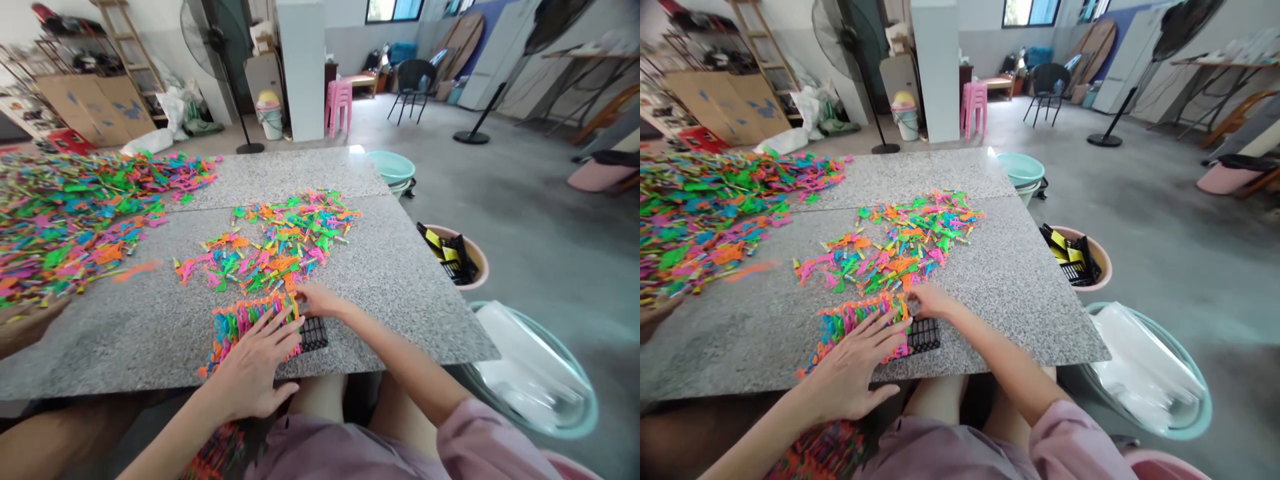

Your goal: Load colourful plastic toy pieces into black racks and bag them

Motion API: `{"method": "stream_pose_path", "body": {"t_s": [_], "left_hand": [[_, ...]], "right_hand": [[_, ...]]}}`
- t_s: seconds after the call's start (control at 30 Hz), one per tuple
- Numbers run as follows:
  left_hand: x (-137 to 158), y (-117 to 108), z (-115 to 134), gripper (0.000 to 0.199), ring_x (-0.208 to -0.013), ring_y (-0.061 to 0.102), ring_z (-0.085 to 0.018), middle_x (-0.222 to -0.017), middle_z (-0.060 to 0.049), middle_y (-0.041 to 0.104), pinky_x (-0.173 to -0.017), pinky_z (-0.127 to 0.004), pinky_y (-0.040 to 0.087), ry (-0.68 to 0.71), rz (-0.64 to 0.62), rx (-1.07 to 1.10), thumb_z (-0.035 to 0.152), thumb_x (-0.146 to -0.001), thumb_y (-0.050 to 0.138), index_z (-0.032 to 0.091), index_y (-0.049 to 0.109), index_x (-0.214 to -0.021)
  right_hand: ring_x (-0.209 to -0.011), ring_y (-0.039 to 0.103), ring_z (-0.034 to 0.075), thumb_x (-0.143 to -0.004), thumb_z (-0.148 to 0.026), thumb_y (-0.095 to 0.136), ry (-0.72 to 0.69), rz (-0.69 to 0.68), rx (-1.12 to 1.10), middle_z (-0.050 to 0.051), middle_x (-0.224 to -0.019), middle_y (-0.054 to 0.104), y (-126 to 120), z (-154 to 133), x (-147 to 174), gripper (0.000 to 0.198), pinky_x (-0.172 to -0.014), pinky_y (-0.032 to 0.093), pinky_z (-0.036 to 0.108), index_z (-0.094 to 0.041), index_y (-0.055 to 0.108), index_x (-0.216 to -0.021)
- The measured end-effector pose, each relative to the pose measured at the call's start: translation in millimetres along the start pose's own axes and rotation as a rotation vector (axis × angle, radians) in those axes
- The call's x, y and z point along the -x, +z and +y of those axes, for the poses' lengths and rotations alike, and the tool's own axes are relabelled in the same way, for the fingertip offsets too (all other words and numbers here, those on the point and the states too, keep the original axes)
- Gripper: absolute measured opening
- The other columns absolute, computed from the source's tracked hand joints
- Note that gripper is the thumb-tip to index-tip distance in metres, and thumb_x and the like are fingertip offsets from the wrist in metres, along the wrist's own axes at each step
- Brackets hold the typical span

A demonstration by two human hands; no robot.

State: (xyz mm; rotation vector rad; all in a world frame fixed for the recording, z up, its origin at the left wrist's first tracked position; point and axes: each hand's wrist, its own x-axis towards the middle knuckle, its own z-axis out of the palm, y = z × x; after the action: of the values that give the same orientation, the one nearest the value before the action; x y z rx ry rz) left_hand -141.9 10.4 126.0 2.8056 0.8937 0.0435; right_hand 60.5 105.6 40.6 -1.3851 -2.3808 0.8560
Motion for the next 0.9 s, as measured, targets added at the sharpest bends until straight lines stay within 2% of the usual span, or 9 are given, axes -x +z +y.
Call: {"method": "stream_pose_path", "body": {"t_s": [0.07, 0.13, 0.23, 0.3, 0.43, 0.53, 0.63, 0.77, 0.9], "left_hand": [[-0.1, 1.7, -1.3, 0.063, -0.145, 0.032, -0.033, -0.152, -0.008, 0.045, -0.120, -0.055, 0.027, 0.003, -0.004, -0.007, 0.032, -0.070, 0.070, 0.020, 0.055, -0.131], [-0.1, 2.4, -2.0, 0.062, -0.145, 0.033, -0.034, -0.152, -0.008, 0.046, -0.119, -0.056, 0.028, 0.008, -0.012, -0.019, 0.032, -0.071, 0.069, 0.020, 0.055, -0.130], [0.4, 1.8, -1.7, 0.064, -0.144, 0.034, -0.034, -0.152, -0.007, 0.046, -0.119, -0.057, 0.028, 0.004, -0.028, -0.024, 0.031, -0.070, 0.070, 0.021, 0.055, -0.131], [0.9, 1.4, -0.9, 0.065, -0.145, 0.033, -0.034, -0.153, -0.007, 0.045, -0.119, -0.055, 0.028, -0.009, -0.039, -0.015, 0.030, -0.070, 0.070, 0.020, 0.054, -0.132], [1.2, 2.3, -0.1, 0.065, -0.146, 0.030, -0.033, -0.153, -0.008, 0.043, -0.120, -0.055, 0.026, -0.020, -0.044, 0.012, 0.030, -0.071, 0.070, 0.020, 0.054, -0.132], [0.9, 3.9, -0.9, 0.063, -0.145, 0.032, -0.034, -0.153, -0.008, 0.044, -0.121, -0.056, 0.025, -0.008, -0.030, 0.014, 0.032, -0.071, 0.071, 0.020, 0.055, -0.131], [-0.8, 5.1, -2.5, 0.058, -0.145, 0.033, -0.035, -0.151, -0.009, 0.047, -0.120, -0.056, 0.026, 0.003, -0.002, -0.001, 0.030, -0.072, 0.070, 0.019, 0.057, -0.128], [-3.6, 0.5, -2.5, 0.059, -0.145, 0.032, -0.035, -0.149, -0.010, 0.050, -0.120, -0.058, 0.026, 0.016, 0.004, 0.038, 0.030, -0.073, 0.070, 0.020, 0.055, -0.129], [9.5, -17.1, 5.9, 0.071, -0.143, 0.036, -0.034, -0.151, -0.009, 0.045, -0.116, -0.055, 0.037, -0.069, 0.093, 0.200, 0.036, -0.078, 0.068, 0.024, 0.041, -0.143]], "right_hand": [[-0.108, 0.061, 0.023, -0.076, -0.004, 0.064, 0.036, 0.168, 0.149, 0.012, -0.124, 0.065, -14.4, 15.2, -12.2, 0.048, -0.091, 0.047, 0.033, -0.017, 0.062, -0.122], [-0.122, 0.052, 0.027, -0.083, -0.003, 0.056, 0.051, 0.300, 0.318, 0.016, -0.133, 0.059, -22.2, 23.4, -24.7, 0.051, -0.100, 0.043, 0.041, -0.017, 0.056, -0.132], [-0.118, 0.054, 0.028, -0.091, -0.006, 0.048, 0.037, 0.247, 0.427, 0.018, -0.113, 0.067, -20.7, 25.5, -31.8, 0.038, -0.101, 0.041, 0.042, -0.014, 0.059, -0.127], [-0.109, 0.059, 0.026, -0.093, -0.010, 0.049, 0.019, 0.223, 0.404, 0.016, -0.101, 0.070, -16.8, 28.5, -21.0, 0.026, -0.097, 0.043, 0.038, -0.014, 0.065, -0.114], [-0.104, 0.061, 0.022, -0.092, -0.009, 0.051, -0.006, 0.292, 0.277, 0.011, -0.102, 0.069, -18.4, 55.4, 33.1, 0.019, -0.094, 0.045, 0.034, -0.018, 0.064, -0.102], [-0.094, 0.064, 0.020, -0.091, -0.009, 0.048, 0.120, 0.343, 0.069, 0.009, -0.100, 0.067, -22.6, 80.0, 73.2, 0.020, -0.088, 0.048, 0.034, -0.018, 0.057, -0.106], [-0.081, 0.067, 0.018, -0.087, -0.015, 0.051, 0.275, 0.429, -0.334, 0.005, -0.093, 0.063, -17.8, 89.6, 91.8, 0.022, -0.077, 0.054, 0.035, -0.019, 0.048, -0.108], [-0.075, 0.067, 0.017, -0.078, -0.022, 0.057, 0.384, 0.431, -0.878, -0.003, -0.081, 0.056, -2.7, 75.6, 90.7, 0.023, -0.069, 0.058, 0.035, -0.023, 0.041, -0.095], [-0.084, 0.066, 0.017, -0.080, -0.035, 0.062, 0.298, 0.401, -1.104, -0.001, -0.087, 0.057, 11.3, 45.4, 90.3, 0.025, -0.077, 0.058, 0.037, -0.023, 0.045, -0.094]]}}
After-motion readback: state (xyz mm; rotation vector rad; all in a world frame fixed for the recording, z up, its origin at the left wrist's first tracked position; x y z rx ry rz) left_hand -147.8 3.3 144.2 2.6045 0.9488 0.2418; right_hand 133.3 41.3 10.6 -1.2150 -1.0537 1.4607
